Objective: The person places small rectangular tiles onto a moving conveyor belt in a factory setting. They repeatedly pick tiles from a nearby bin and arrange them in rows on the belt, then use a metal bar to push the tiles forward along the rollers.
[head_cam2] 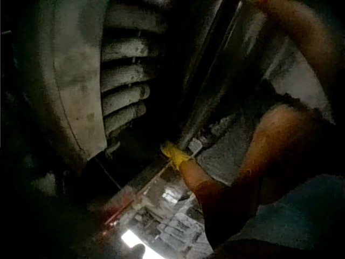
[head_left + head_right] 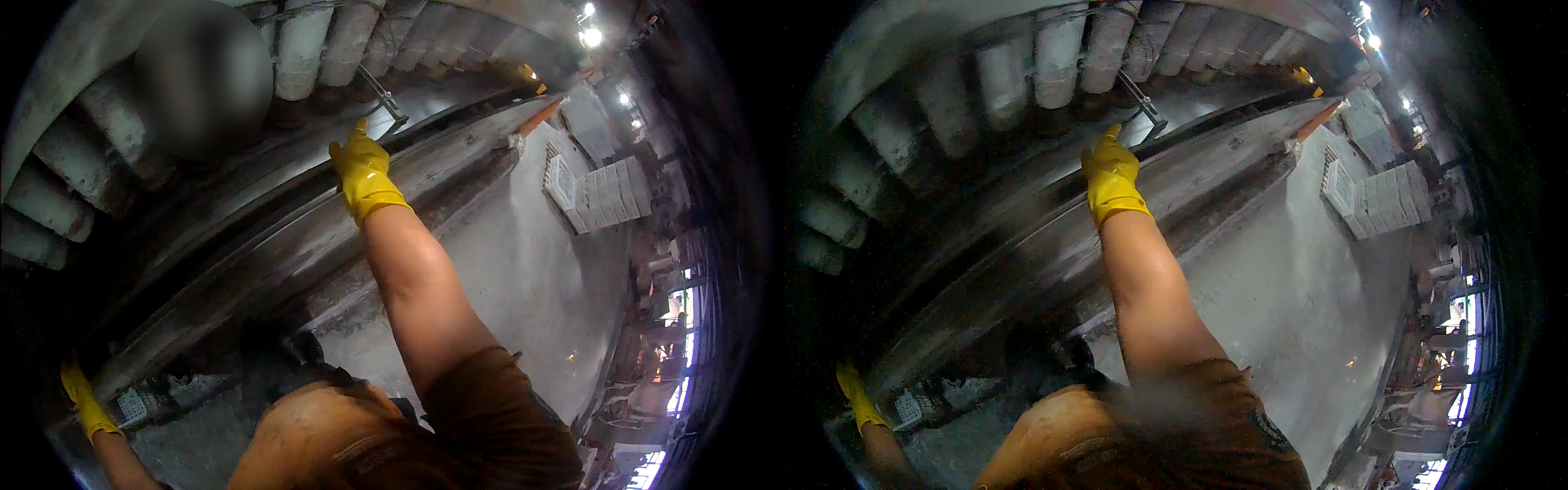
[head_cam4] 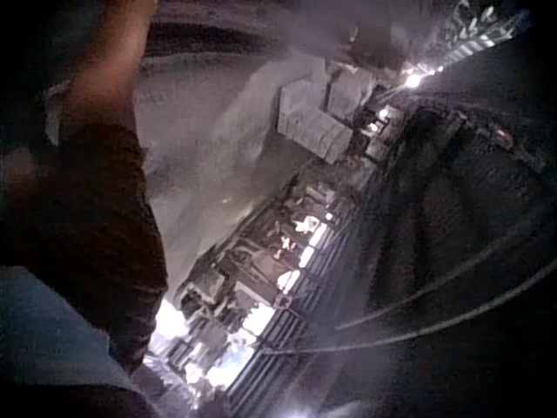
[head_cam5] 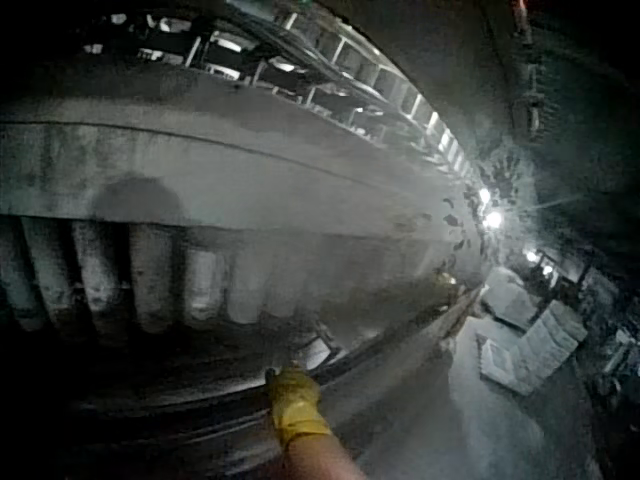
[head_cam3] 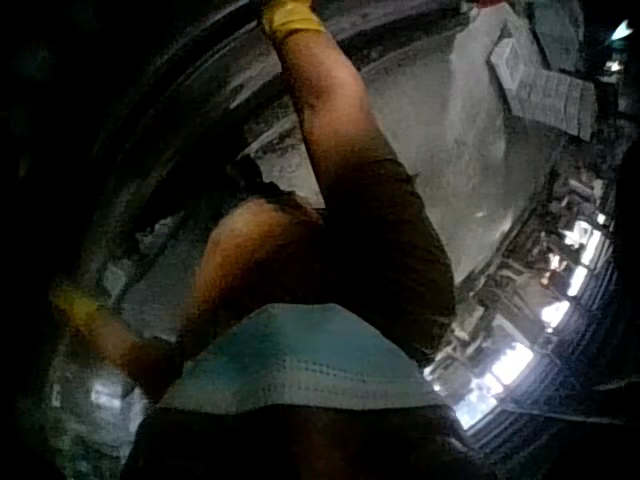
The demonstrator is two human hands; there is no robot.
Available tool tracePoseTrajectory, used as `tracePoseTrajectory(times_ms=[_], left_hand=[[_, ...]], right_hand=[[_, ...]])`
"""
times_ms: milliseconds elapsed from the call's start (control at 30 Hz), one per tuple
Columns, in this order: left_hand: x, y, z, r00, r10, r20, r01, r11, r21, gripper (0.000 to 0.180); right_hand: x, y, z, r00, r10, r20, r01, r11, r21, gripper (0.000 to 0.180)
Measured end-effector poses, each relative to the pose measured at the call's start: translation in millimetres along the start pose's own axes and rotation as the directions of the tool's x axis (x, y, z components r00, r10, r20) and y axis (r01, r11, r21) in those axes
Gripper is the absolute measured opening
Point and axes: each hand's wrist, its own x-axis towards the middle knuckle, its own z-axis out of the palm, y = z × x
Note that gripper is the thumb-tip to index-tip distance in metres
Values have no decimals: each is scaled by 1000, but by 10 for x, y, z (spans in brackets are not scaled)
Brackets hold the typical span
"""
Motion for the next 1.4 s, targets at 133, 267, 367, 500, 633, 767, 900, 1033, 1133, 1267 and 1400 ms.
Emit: tracePoseTrajectory(times_ms=[133,267,367,500,633,767,900,1033,1133,1267,1400], left_hand=[[-10,147,-53,997,-70,-18,69,997,-24,61],[18,153,-32,996,-50,-80,43,995,-85,62],[33,154,-15,990,-118,-70,113,991,-78,60],[-1,218,-68,993,-115,-18,116,993,37,60],[-85,269,-168,997,-62,54,54,989,138,62],[-154,325,-197,997,-64,46,61,995,78,64],[-161,347,-210,988,-153,35,153,988,7,66],[-128,210,-157,992,-52,113,70,985,-157,66],[-78,134,21,974,-224,-9,216,947,-238,66],[-77,215,37,976,-215,30,213,918,-335,64],[-222,511,-227,940,-306,152,342,859,-382,61]], right_hand=[[-15,19,24,998,-20,-51,20,1000,0,101],[-31,27,8,998,-16,-59,17,1000,20,101],[-37,11,-10,999,4,-52,-2,999,41,101],[-41,-8,-39,999,23,-30,-21,997,73,98],[-46,-3,-63,999,40,0,-40,996,75,97],[-25,18,-32,999,47,-6,-46,996,82,95],[15,61,36,998,16,-57,-13,999,53,94],[29,77,58,995,-5,-104,10,999,48,94],[25,47,34,998,31,-49,-30,999,18,94],[9,18,-15,999,45,-23,-44,998,38,95],[17,24,-17,998,57,-17,-56,997,51,96]])
